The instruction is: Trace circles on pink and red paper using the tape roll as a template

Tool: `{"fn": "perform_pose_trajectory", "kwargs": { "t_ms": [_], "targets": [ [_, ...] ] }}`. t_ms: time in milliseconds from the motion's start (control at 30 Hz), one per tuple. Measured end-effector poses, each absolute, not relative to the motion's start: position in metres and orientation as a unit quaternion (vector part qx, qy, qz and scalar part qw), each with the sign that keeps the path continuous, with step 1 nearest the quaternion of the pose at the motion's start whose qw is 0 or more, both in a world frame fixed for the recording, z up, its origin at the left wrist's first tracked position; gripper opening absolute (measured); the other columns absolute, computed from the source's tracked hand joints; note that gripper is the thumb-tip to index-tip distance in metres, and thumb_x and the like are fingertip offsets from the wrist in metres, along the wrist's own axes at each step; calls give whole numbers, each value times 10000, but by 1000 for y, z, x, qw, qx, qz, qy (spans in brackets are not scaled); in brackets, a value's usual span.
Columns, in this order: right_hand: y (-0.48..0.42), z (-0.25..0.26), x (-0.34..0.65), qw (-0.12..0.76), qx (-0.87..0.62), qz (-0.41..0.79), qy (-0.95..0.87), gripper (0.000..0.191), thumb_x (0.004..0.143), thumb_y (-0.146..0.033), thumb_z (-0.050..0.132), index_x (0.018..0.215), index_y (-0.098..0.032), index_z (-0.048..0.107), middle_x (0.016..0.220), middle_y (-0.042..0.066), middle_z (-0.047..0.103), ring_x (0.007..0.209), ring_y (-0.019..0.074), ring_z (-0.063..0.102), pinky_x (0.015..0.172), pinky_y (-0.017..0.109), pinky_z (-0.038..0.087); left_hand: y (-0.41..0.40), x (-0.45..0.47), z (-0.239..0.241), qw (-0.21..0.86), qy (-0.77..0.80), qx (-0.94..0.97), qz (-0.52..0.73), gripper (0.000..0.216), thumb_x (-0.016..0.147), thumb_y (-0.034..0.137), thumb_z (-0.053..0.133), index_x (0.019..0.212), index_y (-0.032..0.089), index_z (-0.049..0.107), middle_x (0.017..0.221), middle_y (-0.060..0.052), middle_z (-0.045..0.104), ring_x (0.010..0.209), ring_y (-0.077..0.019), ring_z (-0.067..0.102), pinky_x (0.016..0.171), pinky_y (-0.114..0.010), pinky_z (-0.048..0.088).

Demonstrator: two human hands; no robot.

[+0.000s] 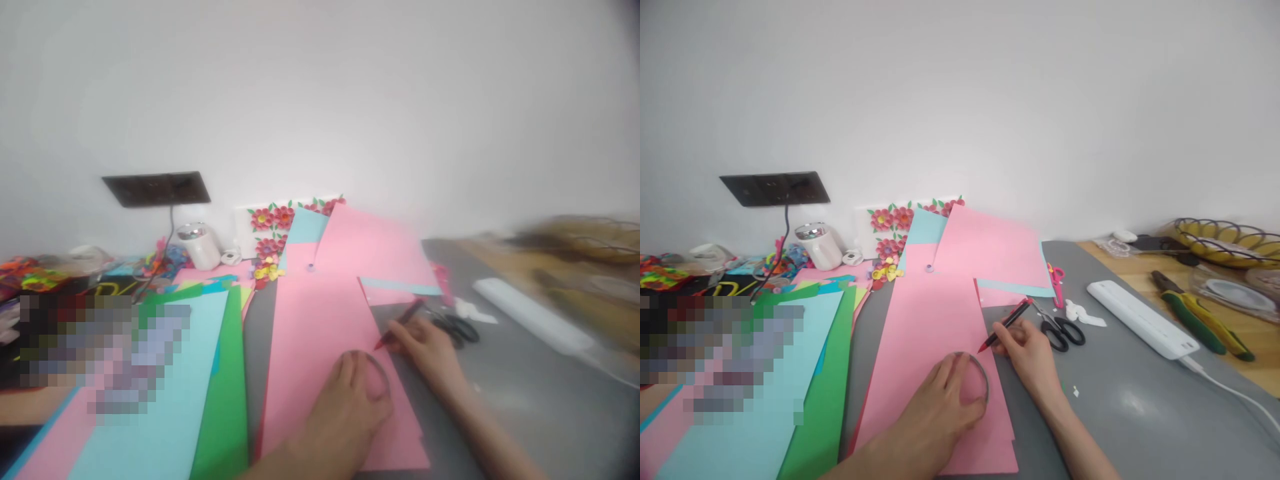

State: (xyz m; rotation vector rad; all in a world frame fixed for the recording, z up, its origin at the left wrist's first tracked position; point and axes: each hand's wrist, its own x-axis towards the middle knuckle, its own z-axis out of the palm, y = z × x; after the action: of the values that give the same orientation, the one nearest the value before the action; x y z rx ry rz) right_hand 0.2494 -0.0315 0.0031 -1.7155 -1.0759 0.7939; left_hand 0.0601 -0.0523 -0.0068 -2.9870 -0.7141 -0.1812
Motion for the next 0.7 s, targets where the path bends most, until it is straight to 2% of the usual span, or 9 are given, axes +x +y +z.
{"fn": "perform_pose_trajectory", "kwargs": {
  "t_ms": [200,300,433,567,700],
  "targets": [
    [-32,8,245,484,-681,336,-434,325,637,-443,622,815,-180,557,557,36,693,557,220,681,582,295,536,-52,61,-6,19,-237,-970,-49,306,784,262,588,1080,194,549,1224,-165,478,1184,-359,338,912,-446,327],
    [-32,9,245,482,-677,338,-442,329,603,-431,632,807,-186,549,573,35,700,554,219,680,584,294,542,-50,62,-6,12,-256,-965,-53,252,846,266,544,1084,184,538,1215,-163,471,1148,-314,366,893,-408,348],
    [-38,8,244,485,-682,331,-437,319,590,-434,635,785,-195,554,583,39,703,567,226,682,583,291,543,-47,63,-10,-14,-275,-959,-68,200,875,282,536,1065,217,537,1159,-107,477,1004,-238,436,816,-350,392],
    [-53,4,245,487,-698,313,-421,327,594,-450,647,779,-191,573,549,38,685,579,232,680,573,279,541,-45,62,-13,-28,-269,-959,-86,204,851,279,585,1043,229,536,1115,-79,473,972,-222,432,810,-335,392],
    [-73,-6,246,499,-692,321,-412,335,618,-486,632,759,-183,604,596,51,698,594,226,681,570,267,546,-47,60,-6,-32,-274,-957,-93,202,861,258,569,1054,214,528,1098,-75,469,960,-212,428,799,-321,389]
  ]
}}
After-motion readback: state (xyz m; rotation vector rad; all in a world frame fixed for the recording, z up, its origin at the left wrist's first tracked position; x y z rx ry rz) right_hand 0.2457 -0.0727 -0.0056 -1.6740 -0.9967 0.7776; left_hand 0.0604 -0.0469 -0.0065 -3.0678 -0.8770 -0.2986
